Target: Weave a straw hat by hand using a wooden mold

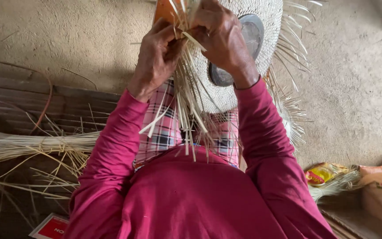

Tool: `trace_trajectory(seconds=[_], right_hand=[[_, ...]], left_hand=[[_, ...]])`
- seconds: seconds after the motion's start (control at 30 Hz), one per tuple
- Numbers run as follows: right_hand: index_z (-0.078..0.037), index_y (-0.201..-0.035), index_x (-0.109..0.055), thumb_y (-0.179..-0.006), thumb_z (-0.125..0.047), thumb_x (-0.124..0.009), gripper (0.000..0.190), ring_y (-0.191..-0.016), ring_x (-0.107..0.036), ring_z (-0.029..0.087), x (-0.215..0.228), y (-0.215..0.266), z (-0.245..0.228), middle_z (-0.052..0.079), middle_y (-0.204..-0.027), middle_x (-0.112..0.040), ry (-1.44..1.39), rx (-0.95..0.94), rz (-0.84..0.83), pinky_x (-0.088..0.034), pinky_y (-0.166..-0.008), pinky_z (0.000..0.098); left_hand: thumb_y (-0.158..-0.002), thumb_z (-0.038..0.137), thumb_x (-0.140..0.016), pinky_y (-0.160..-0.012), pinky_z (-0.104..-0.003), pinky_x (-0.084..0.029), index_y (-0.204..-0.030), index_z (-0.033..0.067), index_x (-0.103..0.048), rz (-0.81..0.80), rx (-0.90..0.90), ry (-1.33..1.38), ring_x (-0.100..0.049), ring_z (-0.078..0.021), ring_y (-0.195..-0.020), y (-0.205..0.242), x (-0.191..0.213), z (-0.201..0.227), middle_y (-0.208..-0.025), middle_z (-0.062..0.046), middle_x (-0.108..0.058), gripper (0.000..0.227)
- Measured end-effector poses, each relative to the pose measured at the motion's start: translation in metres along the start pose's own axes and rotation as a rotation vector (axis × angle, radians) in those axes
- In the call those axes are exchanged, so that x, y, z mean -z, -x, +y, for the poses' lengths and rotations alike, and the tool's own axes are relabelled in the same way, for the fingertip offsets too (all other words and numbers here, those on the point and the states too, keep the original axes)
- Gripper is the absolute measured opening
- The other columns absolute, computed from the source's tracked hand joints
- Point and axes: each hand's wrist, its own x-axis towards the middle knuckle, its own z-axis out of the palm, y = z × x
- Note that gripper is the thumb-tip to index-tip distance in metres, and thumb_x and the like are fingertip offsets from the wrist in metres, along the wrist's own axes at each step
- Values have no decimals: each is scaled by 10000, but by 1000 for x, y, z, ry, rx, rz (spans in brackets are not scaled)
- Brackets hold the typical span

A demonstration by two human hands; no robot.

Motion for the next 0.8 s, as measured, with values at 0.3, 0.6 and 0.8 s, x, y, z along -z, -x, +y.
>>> trace_trajectory(seconds=[0.3,0.6,0.8], right_hand=[[-57,-920,-686,-937,94,-761,170,-674,-457,143,-16,10,-1,32,-931,-544,109,31,174,-339,-494,279],[-78,-753,-713,-1032,90,-695,327,-683,-575,148,1,22,-3,101,-961,-655,176,42,71,-451,-448,247],[-74,-863,-712,-981,5,-805,170,-641,-574,124,-3,-10,3,43,-936,-723,183,127,127,-477,-534,267]], left_hand=[[-1003,-103,-572,-418,-225,-259,-1118,3,-694,-63,0,-65,-323,-95,-547,4,-3,-8,-879,-72,-618,199],[-1043,-16,-490,-468,-238,-309,-1161,23,-676,-131,275,141,-376,-113,-611,6,-3,1,-917,-65,-578,224],[-1053,-46,-674,-480,-240,-450,-1145,15,-648,30,-81,-133,-528,-147,-607,0,-8,-11,-949,-129,-682,114]])
